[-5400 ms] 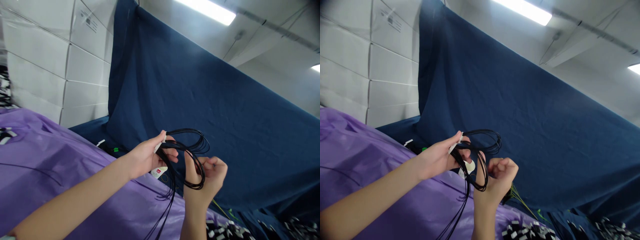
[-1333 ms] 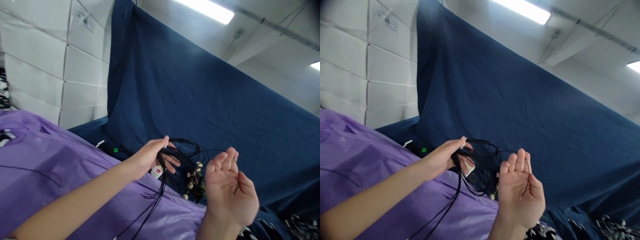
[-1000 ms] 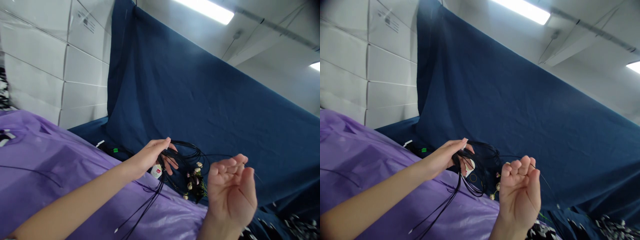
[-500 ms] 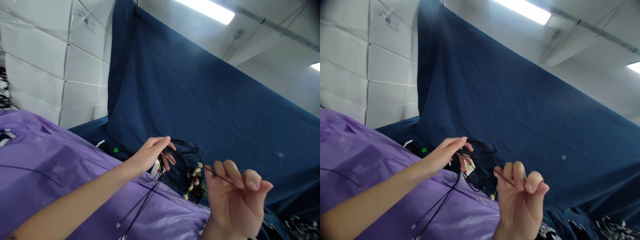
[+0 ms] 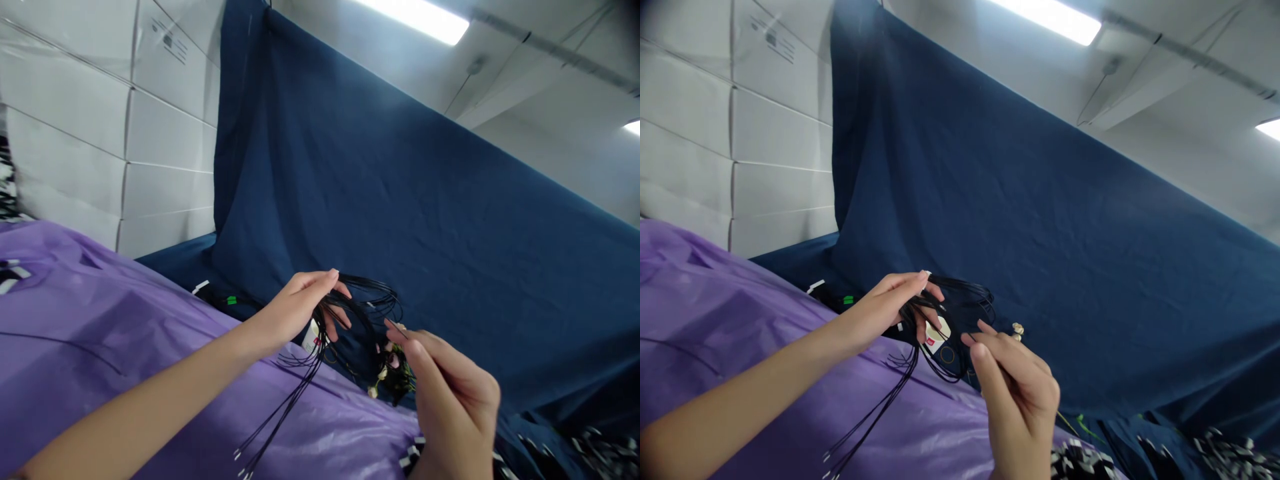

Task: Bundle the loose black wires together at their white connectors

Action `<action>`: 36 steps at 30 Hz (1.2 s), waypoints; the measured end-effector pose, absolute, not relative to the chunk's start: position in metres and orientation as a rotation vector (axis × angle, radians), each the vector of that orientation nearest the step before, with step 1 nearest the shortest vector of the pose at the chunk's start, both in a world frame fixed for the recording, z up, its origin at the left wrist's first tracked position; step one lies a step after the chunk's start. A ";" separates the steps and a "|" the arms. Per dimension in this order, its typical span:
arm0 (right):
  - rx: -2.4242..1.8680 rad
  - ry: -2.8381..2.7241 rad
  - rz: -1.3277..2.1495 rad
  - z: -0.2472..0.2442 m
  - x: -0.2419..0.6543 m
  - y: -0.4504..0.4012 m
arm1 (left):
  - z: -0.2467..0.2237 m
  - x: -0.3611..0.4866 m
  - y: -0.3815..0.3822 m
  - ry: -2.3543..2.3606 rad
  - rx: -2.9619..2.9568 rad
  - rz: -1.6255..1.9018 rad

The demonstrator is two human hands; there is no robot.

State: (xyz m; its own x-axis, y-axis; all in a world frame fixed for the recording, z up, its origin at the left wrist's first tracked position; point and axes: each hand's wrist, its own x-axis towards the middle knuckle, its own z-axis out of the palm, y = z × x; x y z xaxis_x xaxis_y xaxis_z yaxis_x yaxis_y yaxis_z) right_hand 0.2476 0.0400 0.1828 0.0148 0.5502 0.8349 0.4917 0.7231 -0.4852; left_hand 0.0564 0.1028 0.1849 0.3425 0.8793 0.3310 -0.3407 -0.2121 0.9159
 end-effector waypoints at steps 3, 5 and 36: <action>-0.869 -1.760 0.030 0.188 0.244 0.047 | 0.185 0.057 0.102 0.521 1.328 1.203; -0.899 -1.809 -0.048 0.191 0.240 0.051 | 0.185 0.058 0.100 0.511 1.304 1.177; -0.957 -1.835 -0.186 0.193 0.234 0.058 | 0.182 0.058 0.101 0.450 1.238 1.062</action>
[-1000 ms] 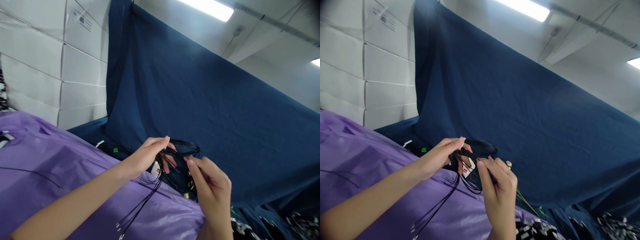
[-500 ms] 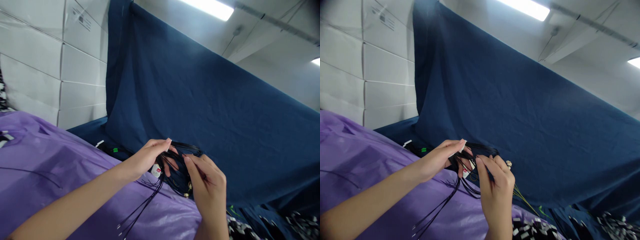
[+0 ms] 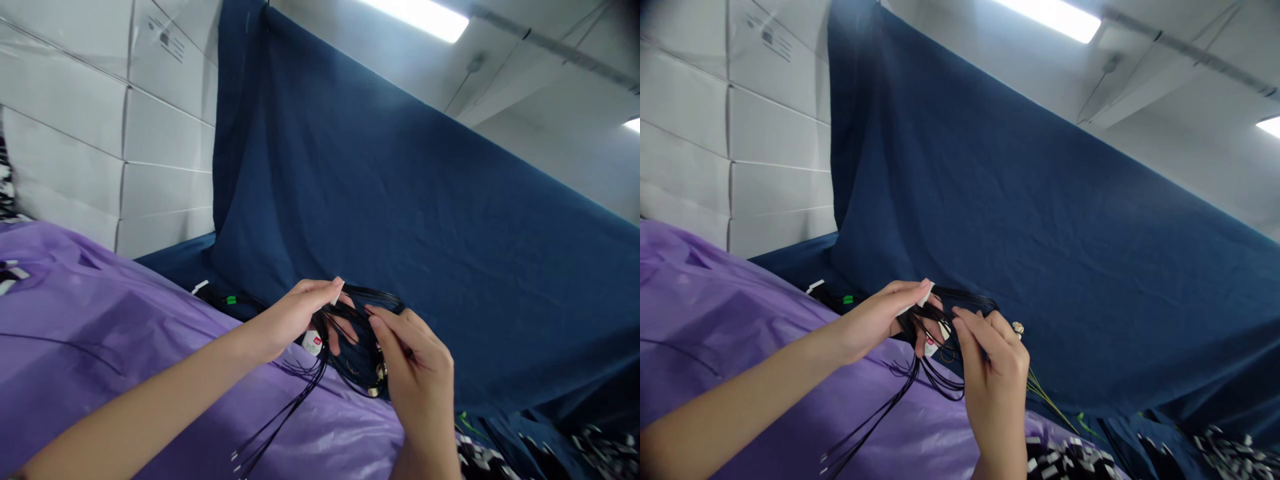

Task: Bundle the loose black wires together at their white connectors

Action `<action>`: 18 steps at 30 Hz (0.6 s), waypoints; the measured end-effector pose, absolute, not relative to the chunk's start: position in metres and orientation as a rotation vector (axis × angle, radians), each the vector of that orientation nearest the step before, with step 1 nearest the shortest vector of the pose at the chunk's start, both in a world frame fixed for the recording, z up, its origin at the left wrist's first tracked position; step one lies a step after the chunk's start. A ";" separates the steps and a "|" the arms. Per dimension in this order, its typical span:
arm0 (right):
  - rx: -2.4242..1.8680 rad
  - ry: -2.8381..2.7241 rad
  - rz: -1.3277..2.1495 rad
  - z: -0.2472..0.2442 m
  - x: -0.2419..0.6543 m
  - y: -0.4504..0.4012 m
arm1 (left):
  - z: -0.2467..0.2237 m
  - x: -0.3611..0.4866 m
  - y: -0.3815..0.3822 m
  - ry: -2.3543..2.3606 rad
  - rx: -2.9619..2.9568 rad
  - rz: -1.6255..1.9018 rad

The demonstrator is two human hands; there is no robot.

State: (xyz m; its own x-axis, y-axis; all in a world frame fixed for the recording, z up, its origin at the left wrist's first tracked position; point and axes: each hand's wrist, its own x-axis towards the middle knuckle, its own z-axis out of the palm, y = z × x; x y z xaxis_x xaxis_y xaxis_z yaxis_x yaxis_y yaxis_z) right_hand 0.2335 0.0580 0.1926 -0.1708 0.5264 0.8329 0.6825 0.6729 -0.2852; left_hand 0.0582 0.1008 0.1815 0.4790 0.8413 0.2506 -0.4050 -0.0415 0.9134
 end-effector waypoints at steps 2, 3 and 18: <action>-0.955 -1.836 -0.184 0.193 0.233 0.058 | 0.182 0.058 0.101 0.453 1.240 1.055; -0.956 -1.835 -0.181 0.193 0.233 0.058 | 0.182 0.058 0.101 0.453 1.245 1.049; -0.995 -1.879 -0.097 0.193 0.238 0.056 | 0.182 0.059 0.100 0.469 1.257 1.070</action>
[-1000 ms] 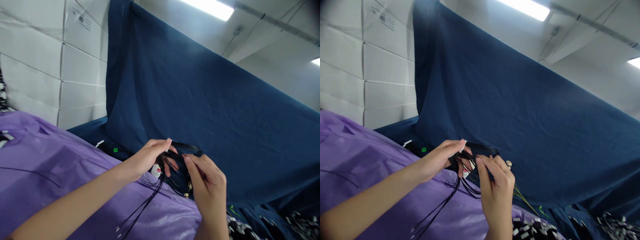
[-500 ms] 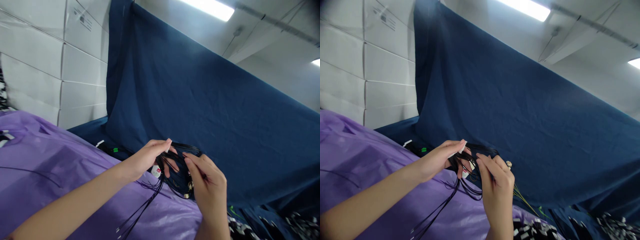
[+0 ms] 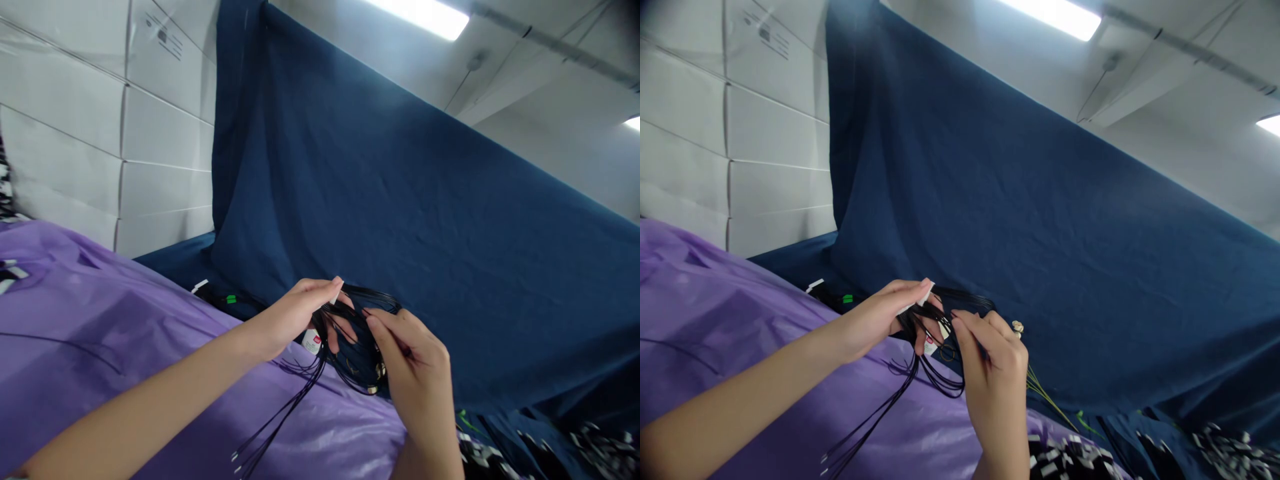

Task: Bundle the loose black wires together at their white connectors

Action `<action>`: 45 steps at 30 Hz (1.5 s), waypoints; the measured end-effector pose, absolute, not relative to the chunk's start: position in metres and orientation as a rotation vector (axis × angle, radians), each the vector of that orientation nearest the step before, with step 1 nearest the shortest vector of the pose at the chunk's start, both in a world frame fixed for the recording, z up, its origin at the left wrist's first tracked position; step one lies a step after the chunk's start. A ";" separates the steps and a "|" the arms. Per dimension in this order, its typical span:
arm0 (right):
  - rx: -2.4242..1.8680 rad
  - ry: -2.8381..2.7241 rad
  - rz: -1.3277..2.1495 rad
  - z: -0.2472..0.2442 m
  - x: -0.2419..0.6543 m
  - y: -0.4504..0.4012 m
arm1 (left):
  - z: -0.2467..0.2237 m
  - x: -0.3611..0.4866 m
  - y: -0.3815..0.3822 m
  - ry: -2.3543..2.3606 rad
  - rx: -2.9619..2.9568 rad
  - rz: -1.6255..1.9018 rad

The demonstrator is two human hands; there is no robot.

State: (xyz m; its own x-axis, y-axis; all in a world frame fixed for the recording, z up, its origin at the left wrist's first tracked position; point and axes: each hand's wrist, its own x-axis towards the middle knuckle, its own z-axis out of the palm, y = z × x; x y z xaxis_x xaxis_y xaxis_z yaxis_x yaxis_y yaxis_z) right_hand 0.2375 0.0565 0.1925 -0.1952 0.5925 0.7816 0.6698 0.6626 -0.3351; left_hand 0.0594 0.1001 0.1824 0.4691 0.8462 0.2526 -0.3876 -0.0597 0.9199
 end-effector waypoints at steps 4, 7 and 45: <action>-1.001 -1.900 -0.027 0.192 0.238 0.056 | 0.181 0.061 0.100 0.461 1.264 1.090; -1.014 -1.902 -0.023 0.192 0.238 0.057 | 0.182 0.062 0.100 0.468 1.270 1.103; -0.962 -1.804 -0.162 0.188 0.233 0.063 | 0.184 0.058 0.097 0.507 1.380 1.066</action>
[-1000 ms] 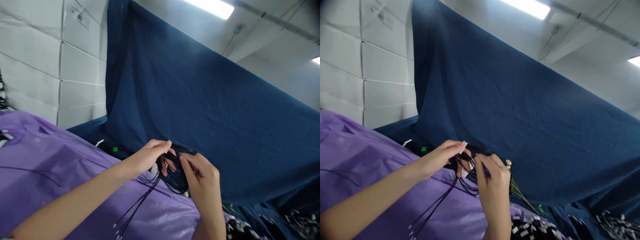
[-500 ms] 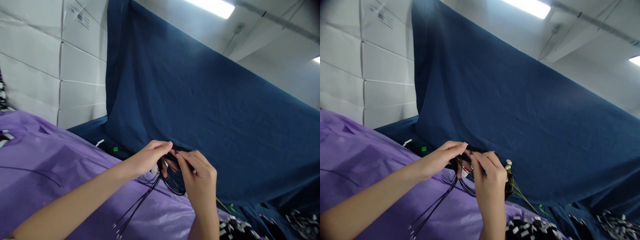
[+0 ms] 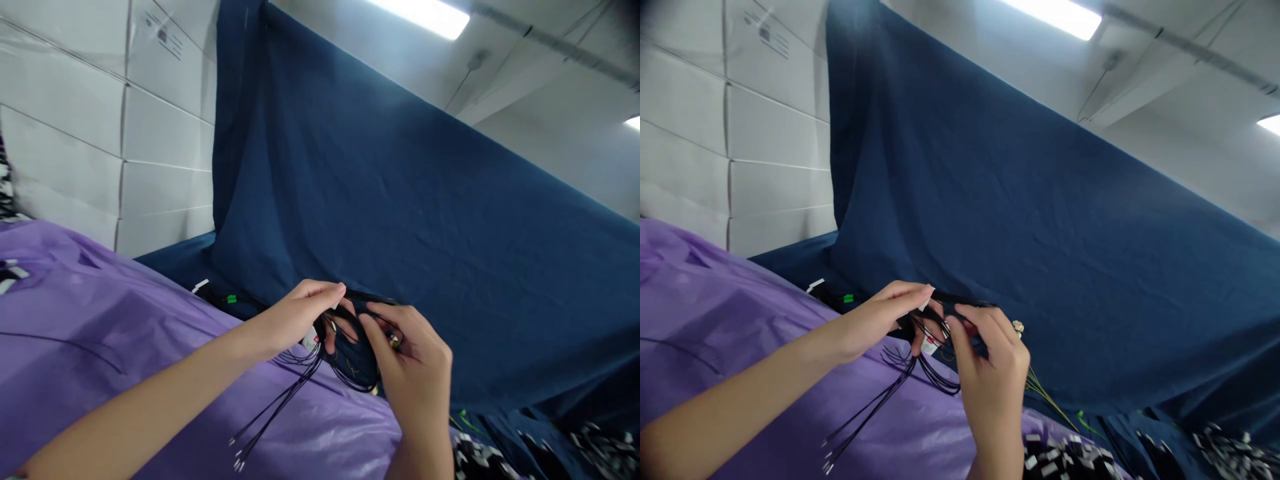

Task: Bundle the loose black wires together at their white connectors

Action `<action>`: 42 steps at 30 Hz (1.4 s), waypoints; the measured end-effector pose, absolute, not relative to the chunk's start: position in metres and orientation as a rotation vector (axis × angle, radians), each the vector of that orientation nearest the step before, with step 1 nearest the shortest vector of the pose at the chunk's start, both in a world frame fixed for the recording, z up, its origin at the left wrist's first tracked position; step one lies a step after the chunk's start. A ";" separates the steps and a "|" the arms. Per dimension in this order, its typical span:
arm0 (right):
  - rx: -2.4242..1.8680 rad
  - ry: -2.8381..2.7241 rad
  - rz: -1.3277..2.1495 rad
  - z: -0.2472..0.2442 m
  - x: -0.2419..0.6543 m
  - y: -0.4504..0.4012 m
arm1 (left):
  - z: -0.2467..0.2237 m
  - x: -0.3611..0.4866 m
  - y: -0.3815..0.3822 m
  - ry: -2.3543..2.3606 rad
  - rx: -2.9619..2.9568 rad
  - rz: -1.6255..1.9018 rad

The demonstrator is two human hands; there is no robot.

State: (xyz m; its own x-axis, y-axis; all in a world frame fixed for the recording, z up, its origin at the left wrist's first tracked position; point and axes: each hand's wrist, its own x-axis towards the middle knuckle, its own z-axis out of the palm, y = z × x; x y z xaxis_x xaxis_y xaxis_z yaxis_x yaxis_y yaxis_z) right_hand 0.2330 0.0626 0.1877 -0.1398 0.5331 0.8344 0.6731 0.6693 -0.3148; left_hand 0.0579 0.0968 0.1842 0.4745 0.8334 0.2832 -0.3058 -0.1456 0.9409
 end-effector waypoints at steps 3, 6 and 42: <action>-1.001 -1.707 -0.109 0.185 0.245 0.061 | 0.183 0.057 0.100 0.499 1.285 1.113; -0.988 -1.572 -0.049 0.184 0.247 0.061 | 0.182 0.055 0.103 0.500 1.241 1.139; -1.013 -1.248 0.842 0.188 0.238 0.069 | 0.186 0.059 0.099 0.452 1.244 1.060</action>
State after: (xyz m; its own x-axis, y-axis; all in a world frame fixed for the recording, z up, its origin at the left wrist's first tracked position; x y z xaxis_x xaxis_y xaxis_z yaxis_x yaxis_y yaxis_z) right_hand 0.2375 0.0693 0.1879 0.1451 0.9270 0.3458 0.0262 0.3458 -0.9379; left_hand 0.0593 0.0987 0.1856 0.4806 0.8403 0.2509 -0.4004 -0.0443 0.9153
